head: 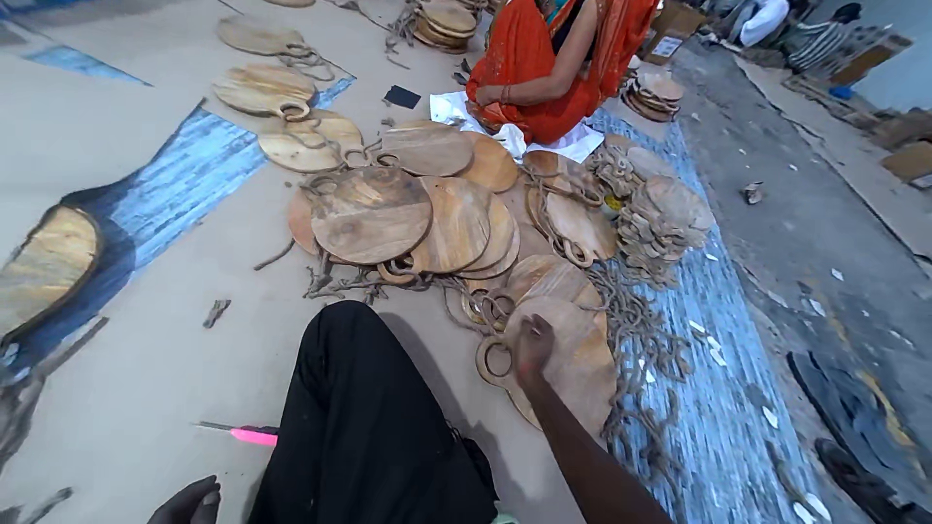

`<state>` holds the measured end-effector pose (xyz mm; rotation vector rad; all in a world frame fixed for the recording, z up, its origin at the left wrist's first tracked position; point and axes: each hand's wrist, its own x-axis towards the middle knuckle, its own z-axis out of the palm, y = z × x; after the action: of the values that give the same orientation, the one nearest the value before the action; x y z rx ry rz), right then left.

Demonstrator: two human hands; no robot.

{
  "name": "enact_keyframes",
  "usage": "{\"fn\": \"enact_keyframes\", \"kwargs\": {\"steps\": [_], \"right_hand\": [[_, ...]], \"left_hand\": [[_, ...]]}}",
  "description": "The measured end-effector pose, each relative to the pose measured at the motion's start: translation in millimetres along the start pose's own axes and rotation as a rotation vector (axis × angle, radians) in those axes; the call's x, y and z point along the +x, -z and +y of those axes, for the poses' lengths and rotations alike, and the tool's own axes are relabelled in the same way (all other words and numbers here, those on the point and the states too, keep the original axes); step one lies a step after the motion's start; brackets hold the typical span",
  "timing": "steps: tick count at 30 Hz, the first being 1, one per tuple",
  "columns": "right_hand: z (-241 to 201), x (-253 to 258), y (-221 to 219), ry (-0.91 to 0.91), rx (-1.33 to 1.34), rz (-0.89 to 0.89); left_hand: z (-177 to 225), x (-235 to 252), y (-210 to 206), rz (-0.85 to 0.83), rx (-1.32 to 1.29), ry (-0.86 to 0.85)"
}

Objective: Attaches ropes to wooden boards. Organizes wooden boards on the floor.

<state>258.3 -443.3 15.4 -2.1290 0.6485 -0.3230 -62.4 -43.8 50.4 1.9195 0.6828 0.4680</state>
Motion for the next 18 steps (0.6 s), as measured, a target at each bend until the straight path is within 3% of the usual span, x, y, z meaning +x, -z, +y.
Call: {"fn": "enact_keyframes", "kwargs": {"steps": [3,6,9,12,15,18], "right_hand": [[60,16,74,-0.131,-0.388,0.281],[98,11,120,-0.435,-0.645,0.263],[101,-16,106,-0.575,-0.489,0.168],[90,-33,71,-0.662,-0.380,0.196],[60,-36,54,-0.756,-0.235,0.153],[25,-42,45,-0.721,0.035,0.084]], "left_hand": [[1,2,-3,-0.008,0.006,-0.010],[4,2,-4,-0.034,0.018,0.021],[7,2,-3,-0.050,0.050,0.043],[7,0,-3,-0.060,0.051,0.060],[10,0,-2,-0.044,0.062,0.058],[16,-2,-3,-0.033,0.062,0.074]]}}
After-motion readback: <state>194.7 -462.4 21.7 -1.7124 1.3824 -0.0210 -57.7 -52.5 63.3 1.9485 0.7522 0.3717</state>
